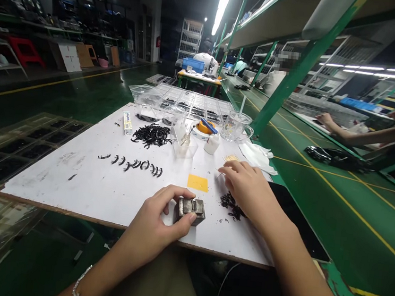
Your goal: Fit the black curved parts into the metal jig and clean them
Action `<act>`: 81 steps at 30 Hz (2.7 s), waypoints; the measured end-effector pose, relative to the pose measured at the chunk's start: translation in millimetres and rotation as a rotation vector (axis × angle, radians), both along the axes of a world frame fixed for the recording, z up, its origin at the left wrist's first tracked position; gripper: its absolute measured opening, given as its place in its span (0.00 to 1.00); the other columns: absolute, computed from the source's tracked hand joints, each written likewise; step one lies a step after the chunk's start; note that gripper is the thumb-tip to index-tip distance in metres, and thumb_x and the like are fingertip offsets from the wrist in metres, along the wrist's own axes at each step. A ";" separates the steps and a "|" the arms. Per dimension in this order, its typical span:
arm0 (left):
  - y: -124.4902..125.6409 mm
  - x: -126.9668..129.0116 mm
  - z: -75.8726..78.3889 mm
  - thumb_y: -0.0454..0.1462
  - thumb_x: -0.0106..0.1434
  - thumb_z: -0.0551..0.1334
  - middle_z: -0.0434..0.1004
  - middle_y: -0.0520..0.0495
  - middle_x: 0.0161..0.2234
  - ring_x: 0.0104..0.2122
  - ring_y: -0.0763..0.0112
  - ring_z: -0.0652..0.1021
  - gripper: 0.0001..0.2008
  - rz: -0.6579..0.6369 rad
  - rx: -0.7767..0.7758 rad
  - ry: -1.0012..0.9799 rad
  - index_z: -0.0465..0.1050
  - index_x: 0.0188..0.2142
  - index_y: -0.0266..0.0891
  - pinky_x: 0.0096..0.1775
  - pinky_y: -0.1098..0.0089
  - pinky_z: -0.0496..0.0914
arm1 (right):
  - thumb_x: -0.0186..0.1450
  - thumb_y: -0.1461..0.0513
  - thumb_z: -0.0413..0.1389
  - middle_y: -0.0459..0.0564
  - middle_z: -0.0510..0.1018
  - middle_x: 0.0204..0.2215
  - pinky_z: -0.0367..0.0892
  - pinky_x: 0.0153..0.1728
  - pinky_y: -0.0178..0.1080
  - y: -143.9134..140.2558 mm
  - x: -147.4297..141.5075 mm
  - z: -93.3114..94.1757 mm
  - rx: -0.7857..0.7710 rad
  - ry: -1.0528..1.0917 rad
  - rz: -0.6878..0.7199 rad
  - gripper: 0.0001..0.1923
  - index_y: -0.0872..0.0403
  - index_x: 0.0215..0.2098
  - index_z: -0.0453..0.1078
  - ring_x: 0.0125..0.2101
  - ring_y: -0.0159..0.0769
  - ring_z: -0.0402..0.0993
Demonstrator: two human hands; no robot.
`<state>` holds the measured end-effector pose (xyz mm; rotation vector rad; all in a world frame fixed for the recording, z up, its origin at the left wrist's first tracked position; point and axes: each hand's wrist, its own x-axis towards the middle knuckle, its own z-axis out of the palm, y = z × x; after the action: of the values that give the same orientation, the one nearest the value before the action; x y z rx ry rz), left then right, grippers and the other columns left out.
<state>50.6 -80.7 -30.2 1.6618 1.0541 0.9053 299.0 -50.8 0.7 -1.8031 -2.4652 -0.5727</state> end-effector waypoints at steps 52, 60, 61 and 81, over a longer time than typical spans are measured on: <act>-4.3 -0.3 0.4 0.39 0.64 0.65 0.75 0.53 0.41 0.34 0.71 0.71 0.12 -0.015 0.033 -0.029 0.73 0.48 0.47 0.38 0.71 0.64 | 0.68 0.64 0.60 0.44 0.85 0.37 0.73 0.46 0.38 -64.5 -82.8 -37.3 0.332 1.803 0.135 0.05 0.48 0.41 0.70 0.40 0.33 0.82; -4.5 0.3 -0.2 0.37 0.64 0.66 0.75 0.55 0.42 0.34 0.73 0.71 0.12 -0.010 0.052 -0.042 0.73 0.47 0.49 0.40 0.72 0.65 | 0.68 0.64 0.60 0.44 0.85 0.36 0.75 0.44 0.37 -68.0 -90.5 -45.6 0.311 1.905 0.091 0.05 0.48 0.41 0.71 0.39 0.32 0.82; -4.5 0.7 0.0 0.37 0.63 0.66 0.75 0.55 0.42 0.34 0.73 0.71 0.12 -0.006 0.053 -0.043 0.73 0.47 0.49 0.40 0.72 0.65 | 0.68 0.64 0.61 0.44 0.85 0.36 0.75 0.44 0.37 -67.5 -90.8 -44.5 0.310 1.900 0.088 0.05 0.48 0.41 0.71 0.39 0.32 0.82; -4.7 3.3 2.0 0.35 0.61 0.67 0.75 0.55 0.39 0.34 0.72 0.72 0.13 0.016 0.078 -0.027 0.72 0.45 0.47 0.38 0.72 0.66 | 0.68 0.66 0.59 0.45 0.84 0.35 0.78 0.43 0.39 -66.6 -94.4 -38.8 0.211 1.854 0.112 0.06 0.48 0.40 0.70 0.39 0.34 0.83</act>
<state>54.0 -85.4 -28.2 1.7027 1.0271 0.9870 204.7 -117.5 -38.0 -1.0051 -1.0426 0.6270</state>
